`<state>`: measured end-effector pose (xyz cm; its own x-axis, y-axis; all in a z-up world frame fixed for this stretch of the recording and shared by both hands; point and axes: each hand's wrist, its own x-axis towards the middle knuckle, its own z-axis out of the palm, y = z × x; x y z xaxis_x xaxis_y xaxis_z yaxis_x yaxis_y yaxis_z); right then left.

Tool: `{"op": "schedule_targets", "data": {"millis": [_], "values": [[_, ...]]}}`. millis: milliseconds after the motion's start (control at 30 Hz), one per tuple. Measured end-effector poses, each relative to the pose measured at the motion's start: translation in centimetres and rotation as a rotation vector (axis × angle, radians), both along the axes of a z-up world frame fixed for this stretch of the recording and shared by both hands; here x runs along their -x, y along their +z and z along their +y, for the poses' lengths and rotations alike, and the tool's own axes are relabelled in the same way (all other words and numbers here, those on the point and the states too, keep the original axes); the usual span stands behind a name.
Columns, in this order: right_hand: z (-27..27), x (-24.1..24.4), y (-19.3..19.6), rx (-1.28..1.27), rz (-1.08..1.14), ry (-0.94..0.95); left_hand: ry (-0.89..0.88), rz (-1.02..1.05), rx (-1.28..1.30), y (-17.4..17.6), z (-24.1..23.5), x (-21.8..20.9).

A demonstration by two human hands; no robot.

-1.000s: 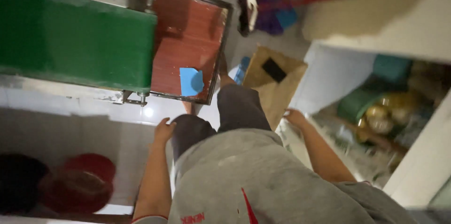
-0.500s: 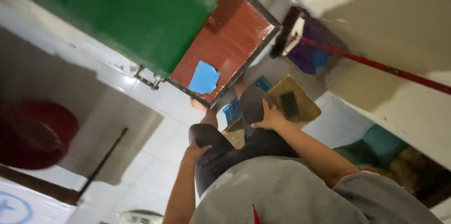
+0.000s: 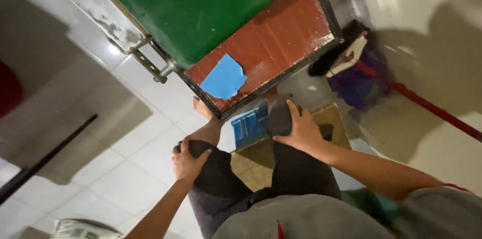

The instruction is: The person operates a dough sheeter, feeding a yellow dough sheet through the rollers and folding it repeatedly. They use a blue plastic scraper to clean the machine's tray between passes and stack the folded dough sheets on a nearby table.

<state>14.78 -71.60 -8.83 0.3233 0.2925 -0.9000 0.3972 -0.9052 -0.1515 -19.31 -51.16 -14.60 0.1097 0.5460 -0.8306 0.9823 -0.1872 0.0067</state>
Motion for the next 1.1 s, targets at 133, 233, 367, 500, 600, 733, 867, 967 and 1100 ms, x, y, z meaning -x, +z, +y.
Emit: {"op": "schedule_targets", "data": {"millis": [133, 233, 367, 500, 600, 733, 867, 967, 1100], "values": [[-2.2, 0.0, -2.9, -0.252, -0.151, 0.03, 0.059, -0.205, -0.147, -2.2, 0.2, 1.2], [-4.8, -0.5, -6.8, -0.714, -0.243, 0.111, 0.056, -0.439, -0.263, -3.4, 0.4, 1.9], [-4.6, -1.4, -8.5, -1.122, -0.236, 0.248, -0.233, -0.826, -0.478, -4.6, 0.7, 2.1], [-5.6, -1.3, -10.5, -1.27, -0.298, 0.35, -0.277, -0.941, -0.604, -5.4, -0.5, 2.6], [-7.3, -0.5, -12.2, -1.38, -0.418, 0.329, -0.29, -0.997, -0.718, -7.9, -2.0, 4.3], [-8.8, -0.2, -13.4, -1.486, -0.461, 0.296, -0.221, -1.118, -0.792, -6.9, -3.2, 3.8], [-10.5, 0.4, -13.7, -1.495, -0.528, 0.288, -0.435, -0.898, -0.976, -10.8, -3.3, 3.8], [-10.3, 0.7, -13.7, -1.489, -0.534, 0.301, -0.603, -0.503, -0.915, -13.9, -2.4, 1.0], [-10.2, 1.1, -12.3, -1.509, -0.515, 0.27, -0.374, -0.328, -0.06, -6.8, -2.8, -8.6]]}}
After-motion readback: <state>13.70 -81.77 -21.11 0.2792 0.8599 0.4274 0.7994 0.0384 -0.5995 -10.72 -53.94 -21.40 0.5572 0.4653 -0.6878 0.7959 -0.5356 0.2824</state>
